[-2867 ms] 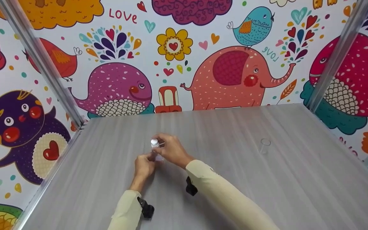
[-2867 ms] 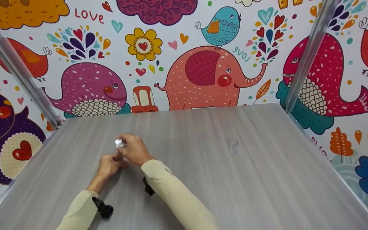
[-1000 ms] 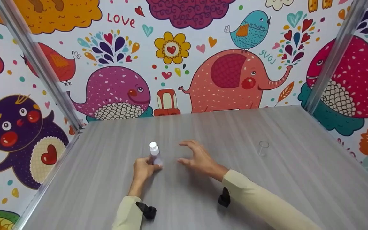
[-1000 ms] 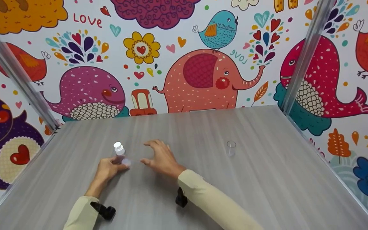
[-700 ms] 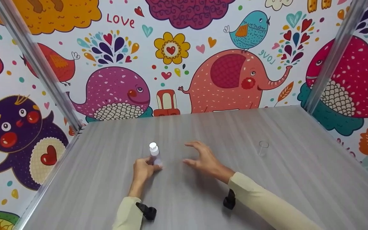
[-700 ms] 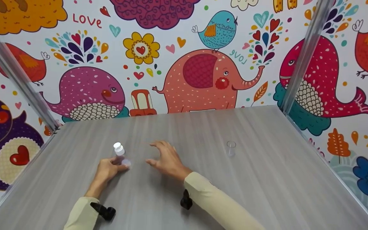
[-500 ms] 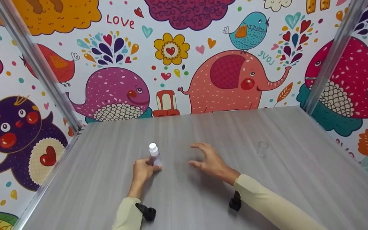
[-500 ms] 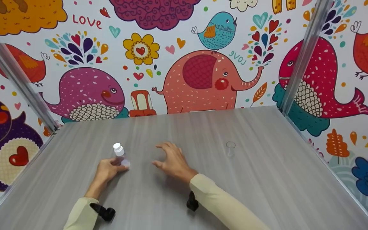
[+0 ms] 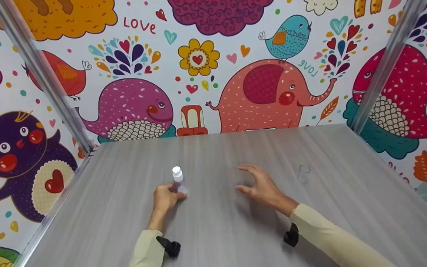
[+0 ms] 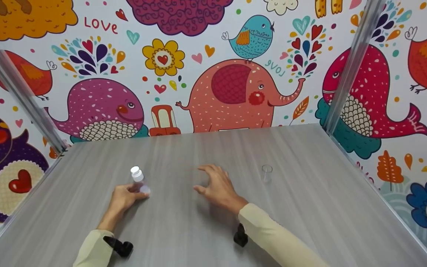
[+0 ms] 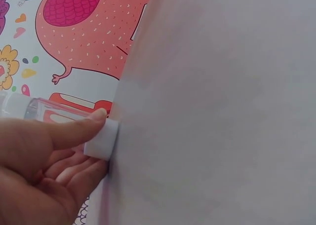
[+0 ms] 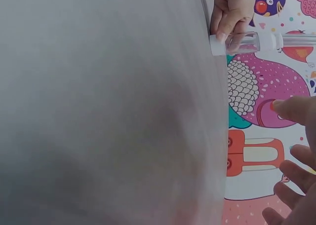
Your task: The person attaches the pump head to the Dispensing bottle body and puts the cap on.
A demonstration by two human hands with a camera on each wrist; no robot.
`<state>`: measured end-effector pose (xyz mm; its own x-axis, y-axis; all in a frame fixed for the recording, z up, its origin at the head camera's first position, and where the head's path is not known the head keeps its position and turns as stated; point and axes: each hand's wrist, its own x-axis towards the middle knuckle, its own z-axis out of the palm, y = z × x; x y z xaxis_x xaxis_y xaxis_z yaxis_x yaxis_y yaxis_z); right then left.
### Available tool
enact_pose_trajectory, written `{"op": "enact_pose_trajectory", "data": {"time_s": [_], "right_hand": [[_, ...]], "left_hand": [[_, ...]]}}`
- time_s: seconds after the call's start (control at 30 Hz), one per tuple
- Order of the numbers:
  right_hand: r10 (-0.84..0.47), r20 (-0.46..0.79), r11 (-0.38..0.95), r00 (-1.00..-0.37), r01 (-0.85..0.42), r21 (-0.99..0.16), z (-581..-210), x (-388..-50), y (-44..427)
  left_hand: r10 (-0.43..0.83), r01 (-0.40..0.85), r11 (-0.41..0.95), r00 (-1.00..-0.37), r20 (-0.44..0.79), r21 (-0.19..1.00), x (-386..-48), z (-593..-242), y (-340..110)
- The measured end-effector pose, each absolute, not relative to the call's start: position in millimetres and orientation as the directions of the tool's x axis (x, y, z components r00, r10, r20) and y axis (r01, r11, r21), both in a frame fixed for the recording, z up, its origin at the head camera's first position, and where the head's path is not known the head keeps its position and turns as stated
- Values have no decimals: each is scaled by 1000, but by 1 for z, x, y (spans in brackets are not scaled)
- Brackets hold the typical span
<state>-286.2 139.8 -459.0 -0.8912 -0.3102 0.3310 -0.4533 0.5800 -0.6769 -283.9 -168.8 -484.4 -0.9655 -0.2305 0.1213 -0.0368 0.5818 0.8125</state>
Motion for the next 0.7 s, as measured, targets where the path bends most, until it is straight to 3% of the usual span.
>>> {"op": "enact_pose_trajectory", "data": {"time_s": [0.23, 0.7], "right_hand": [[-261, 327, 603, -908, -418, -679, -458, -281, 158], [-185, 437, 647, -880, -444, -620, -456, -283, 197]], "left_hand": [[-240, -55, 551, -966, 96, 833, -284, -484, -168], [-228, -32, 558, -967, 116, 829, -283, -484, -168]]}}
